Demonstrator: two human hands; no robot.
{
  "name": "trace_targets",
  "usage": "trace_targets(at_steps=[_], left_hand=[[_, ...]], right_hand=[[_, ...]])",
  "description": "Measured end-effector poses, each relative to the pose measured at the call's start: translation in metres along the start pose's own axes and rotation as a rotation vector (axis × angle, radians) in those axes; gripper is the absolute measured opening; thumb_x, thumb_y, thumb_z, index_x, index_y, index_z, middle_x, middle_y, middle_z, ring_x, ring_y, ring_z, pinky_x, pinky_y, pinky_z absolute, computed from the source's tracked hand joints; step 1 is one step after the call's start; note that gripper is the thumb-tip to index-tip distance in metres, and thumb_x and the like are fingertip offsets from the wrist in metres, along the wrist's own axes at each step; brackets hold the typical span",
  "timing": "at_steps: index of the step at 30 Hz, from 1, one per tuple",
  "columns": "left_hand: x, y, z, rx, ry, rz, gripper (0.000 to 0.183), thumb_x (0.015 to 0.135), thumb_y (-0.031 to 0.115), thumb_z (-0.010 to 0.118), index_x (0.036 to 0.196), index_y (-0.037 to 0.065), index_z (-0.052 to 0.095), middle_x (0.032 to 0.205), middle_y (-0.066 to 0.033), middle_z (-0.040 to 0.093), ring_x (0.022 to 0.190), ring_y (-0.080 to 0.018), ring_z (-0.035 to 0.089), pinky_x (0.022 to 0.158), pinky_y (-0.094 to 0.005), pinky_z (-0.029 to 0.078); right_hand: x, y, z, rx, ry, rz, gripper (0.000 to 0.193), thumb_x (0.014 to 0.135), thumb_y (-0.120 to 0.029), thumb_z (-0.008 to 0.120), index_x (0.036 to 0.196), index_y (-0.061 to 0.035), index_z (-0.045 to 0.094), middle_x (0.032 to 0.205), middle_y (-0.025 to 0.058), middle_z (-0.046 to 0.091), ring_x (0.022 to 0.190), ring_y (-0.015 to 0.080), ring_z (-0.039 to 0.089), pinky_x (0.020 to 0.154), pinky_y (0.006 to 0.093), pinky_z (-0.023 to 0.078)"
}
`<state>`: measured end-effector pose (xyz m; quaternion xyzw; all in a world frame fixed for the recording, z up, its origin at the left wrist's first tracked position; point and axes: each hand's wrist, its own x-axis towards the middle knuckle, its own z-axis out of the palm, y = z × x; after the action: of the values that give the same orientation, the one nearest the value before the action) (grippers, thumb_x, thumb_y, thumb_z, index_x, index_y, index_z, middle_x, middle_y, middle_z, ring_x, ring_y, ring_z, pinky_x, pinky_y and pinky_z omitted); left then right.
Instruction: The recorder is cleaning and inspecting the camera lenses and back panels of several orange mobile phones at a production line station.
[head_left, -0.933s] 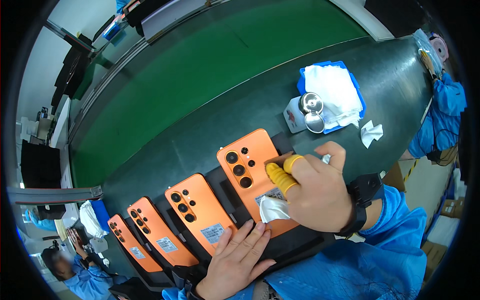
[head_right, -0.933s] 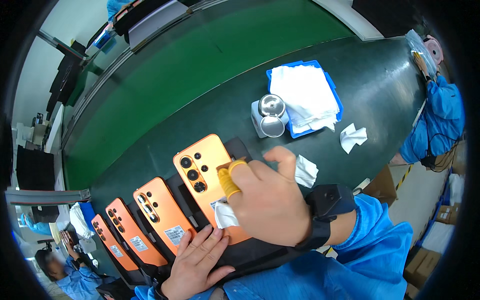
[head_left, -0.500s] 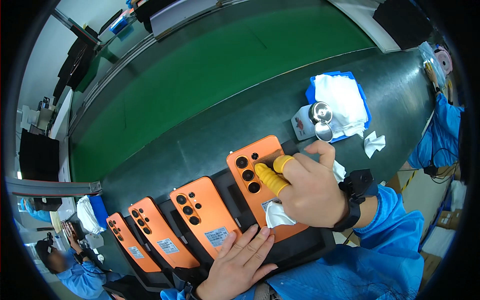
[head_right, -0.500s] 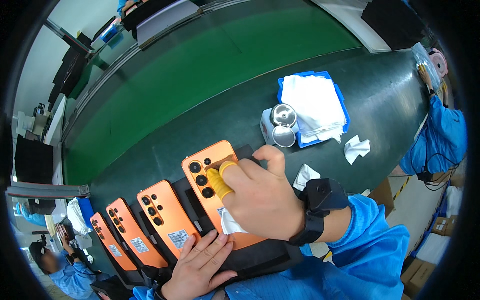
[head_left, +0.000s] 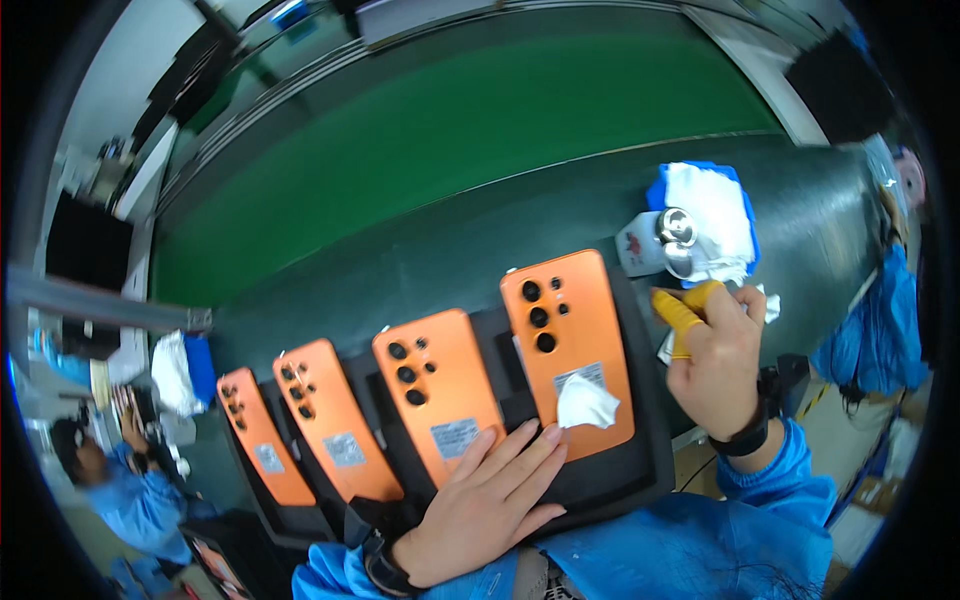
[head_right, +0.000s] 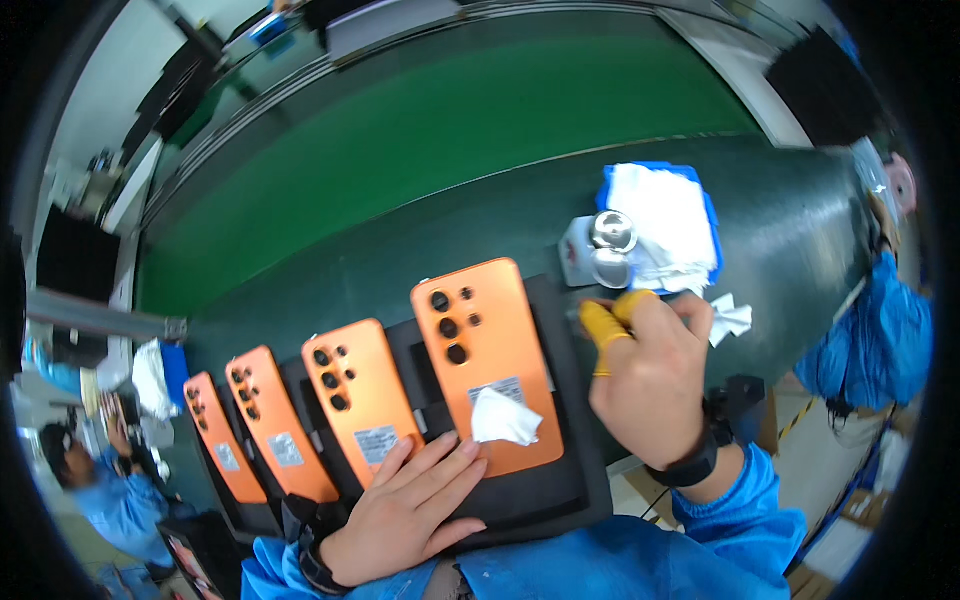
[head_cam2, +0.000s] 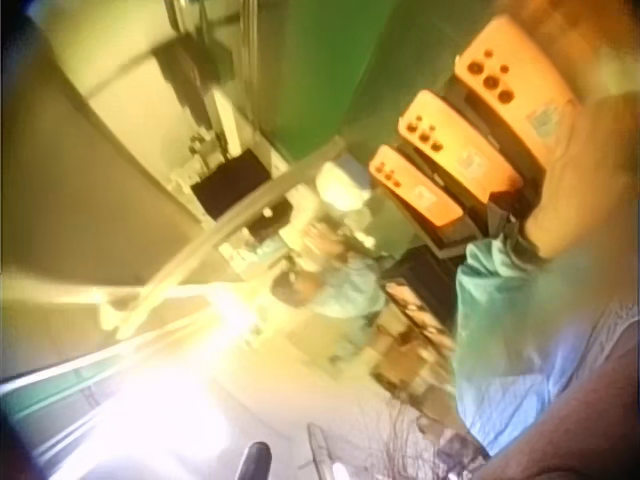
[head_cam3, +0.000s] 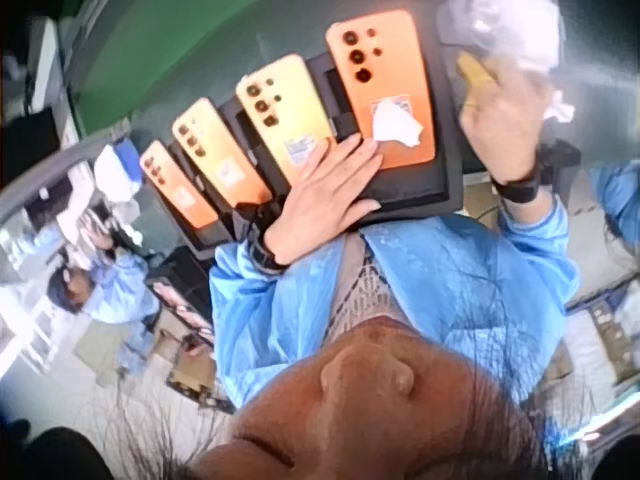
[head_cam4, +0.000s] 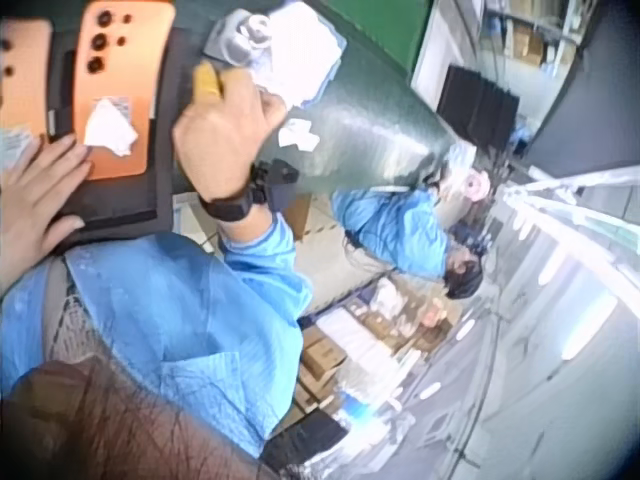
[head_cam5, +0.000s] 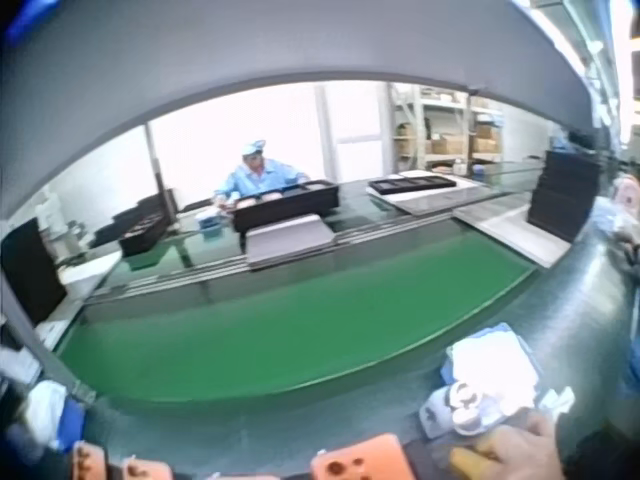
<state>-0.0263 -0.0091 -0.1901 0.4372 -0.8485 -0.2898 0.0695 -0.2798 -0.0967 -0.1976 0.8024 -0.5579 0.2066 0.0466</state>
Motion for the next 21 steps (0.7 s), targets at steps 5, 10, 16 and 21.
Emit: trace_targets(at_steps=[5, 10, 16, 21], left_hand=[[0.000, -0.006, 0.009, -0.019, 0.070, 0.068, 0.062, 0.091, 0.039, 0.064, 0.140, 0.004, 0.049, 0.150, -0.0081, 0.044, 0.139, -0.0258, 0.039, 0.115, -0.0457, 0.026], [-0.009, -0.007, 0.012, 0.026, 0.160, 0.101, 0.062, 0.090, 0.037, 0.065, 0.137, 0.000, 0.050, 0.148, -0.0131, 0.044, 0.138, -0.0292, 0.040, 0.114, -0.0462, 0.029], [-0.028, 0.004, 0.000, 0.067, 0.172, 0.112, 0.061, 0.088, 0.036, 0.068, 0.135, 0.000, 0.051, 0.145, -0.0158, 0.046, 0.137, -0.0308, 0.042, 0.114, -0.0449, 0.030], [-0.062, -0.007, -0.005, 0.093, 0.171, -0.006, 0.065, 0.084, 0.035, 0.073, 0.134, -0.002, 0.052, 0.144, -0.0201, 0.047, 0.136, -0.0354, 0.043, 0.112, -0.0494, 0.032]], right_hand=[[-0.021, 0.002, 0.002, -0.018, -0.005, 0.091, 0.030, 0.071, 0.002, 0.069, 0.101, 0.0014, 0.073, 0.100, 0.0145, 0.062, 0.086, 0.0323, 0.056, 0.077, 0.0416, 0.044], [-0.012, -0.051, -0.017, 0.231, -0.033, -0.130, 0.031, 0.072, -0.004, 0.073, 0.103, -0.0022, 0.074, 0.097, 0.0114, 0.062, 0.082, 0.0282, 0.056, 0.074, 0.0398, 0.043], [-0.029, -0.055, -0.004, 0.192, -0.097, -0.181, 0.030, 0.071, -0.001, 0.069, 0.100, -0.0030, 0.074, 0.093, 0.0091, 0.061, 0.081, 0.0274, 0.057, 0.073, 0.0388, 0.042], [-0.007, -0.035, -0.016, 0.042, 0.157, -0.091, 0.029, 0.071, 0.005, 0.063, 0.097, -0.0009, 0.073, 0.085, 0.0105, 0.058, 0.078, 0.0302, 0.056, 0.072, 0.0411, 0.043]])
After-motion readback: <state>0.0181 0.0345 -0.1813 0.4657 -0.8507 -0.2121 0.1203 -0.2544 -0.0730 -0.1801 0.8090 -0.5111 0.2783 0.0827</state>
